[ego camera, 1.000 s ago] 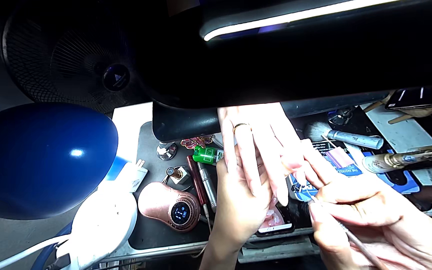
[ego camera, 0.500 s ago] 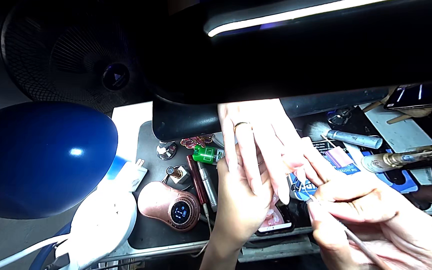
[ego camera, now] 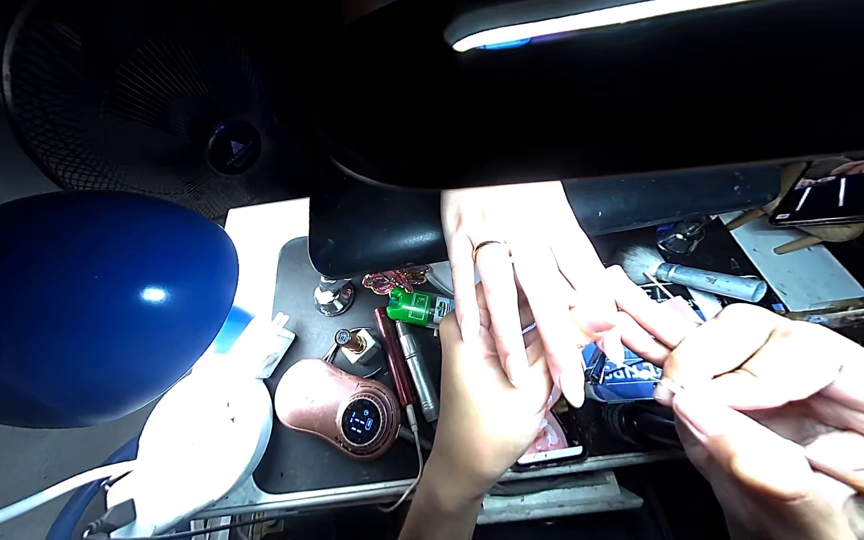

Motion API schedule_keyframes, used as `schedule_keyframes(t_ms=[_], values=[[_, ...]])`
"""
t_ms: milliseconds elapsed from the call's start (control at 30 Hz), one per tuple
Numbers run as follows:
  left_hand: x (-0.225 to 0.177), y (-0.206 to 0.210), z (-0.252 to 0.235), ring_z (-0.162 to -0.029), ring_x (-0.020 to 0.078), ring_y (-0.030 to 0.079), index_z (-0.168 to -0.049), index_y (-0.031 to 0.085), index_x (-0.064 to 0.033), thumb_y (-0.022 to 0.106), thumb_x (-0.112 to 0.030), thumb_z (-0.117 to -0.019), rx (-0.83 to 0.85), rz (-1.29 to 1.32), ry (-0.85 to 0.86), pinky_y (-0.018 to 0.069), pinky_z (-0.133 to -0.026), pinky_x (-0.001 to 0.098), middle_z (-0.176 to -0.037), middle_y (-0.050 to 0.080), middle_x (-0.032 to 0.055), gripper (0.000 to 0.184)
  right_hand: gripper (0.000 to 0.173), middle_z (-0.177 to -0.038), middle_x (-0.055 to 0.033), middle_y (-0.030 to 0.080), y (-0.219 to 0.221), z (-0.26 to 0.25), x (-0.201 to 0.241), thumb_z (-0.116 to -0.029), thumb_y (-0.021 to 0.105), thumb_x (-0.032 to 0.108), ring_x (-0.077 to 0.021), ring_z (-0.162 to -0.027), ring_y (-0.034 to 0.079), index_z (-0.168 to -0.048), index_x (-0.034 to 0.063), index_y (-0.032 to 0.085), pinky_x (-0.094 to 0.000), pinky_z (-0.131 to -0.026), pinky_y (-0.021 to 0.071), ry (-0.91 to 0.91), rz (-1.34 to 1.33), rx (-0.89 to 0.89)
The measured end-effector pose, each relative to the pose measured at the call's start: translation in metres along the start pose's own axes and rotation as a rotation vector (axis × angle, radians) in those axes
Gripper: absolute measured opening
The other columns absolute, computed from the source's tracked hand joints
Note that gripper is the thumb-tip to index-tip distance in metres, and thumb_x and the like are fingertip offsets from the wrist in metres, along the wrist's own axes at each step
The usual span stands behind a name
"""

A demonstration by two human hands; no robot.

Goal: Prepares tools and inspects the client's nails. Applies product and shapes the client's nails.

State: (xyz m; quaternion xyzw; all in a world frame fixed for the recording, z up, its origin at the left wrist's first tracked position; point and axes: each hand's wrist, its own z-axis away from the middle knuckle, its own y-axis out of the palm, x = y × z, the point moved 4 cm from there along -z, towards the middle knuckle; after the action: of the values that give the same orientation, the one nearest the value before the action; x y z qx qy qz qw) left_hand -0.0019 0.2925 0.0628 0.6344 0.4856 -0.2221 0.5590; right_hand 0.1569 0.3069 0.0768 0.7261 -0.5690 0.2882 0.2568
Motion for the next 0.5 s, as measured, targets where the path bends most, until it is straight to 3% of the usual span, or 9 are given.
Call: schedule_keyframes(t_ms=[200, 400, 500], values=[[0.0000, -0.0005, 0.0002, -0.086, 0.0082, 0.068, -0.112, 0.060, -0.0011, 0.069, 0.009, -0.0890, 0.003, -0.012, 0.010, 0.0598, -0.083, 0.0266, -0.092, 0.068, 0.0031, 0.027, 0.006, -0.095, 0.0073, 0.075, 0.0001, 0.0016, 0.0018, -0.0884, 0.076, 0.018, -0.0123, -0.097, 0.075, -0.093, 0.0176, 0.072, -0.0341, -0.095, 0.0637, 0.000, 0.050, 0.028], [-0.0009, -0.0004, -0.0006, -0.084, 0.0080, 0.068, -0.106, 0.063, -0.0012, 0.070, 0.007, -0.0894, 0.005, -0.022, 0.028, 0.0597, -0.082, 0.0264, -0.089, 0.068, 0.0030, 0.020, 0.007, -0.095, 0.0067, 0.075, 0.0019, 0.0017, 0.0033, -0.0881, 0.076, 0.016, -0.0131, -0.098, 0.075, -0.093, 0.0172, 0.071, -0.0349, -0.096, 0.0633, 0.013, 0.070, 0.030], [-0.0004, -0.0014, 0.0004, -0.086, 0.0089, 0.068, -0.112, 0.060, 0.0001, 0.069, 0.009, -0.0891, -0.002, -0.024, 0.015, 0.0601, -0.084, 0.0277, -0.092, 0.067, 0.0035, 0.026, 0.008, -0.094, 0.0078, 0.074, 0.0020, 0.0011, 0.0026, -0.0885, 0.077, 0.017, -0.0118, -0.096, 0.075, -0.091, 0.0175, 0.070, -0.0329, -0.094, 0.0640, 0.010, 0.061, 0.030]])
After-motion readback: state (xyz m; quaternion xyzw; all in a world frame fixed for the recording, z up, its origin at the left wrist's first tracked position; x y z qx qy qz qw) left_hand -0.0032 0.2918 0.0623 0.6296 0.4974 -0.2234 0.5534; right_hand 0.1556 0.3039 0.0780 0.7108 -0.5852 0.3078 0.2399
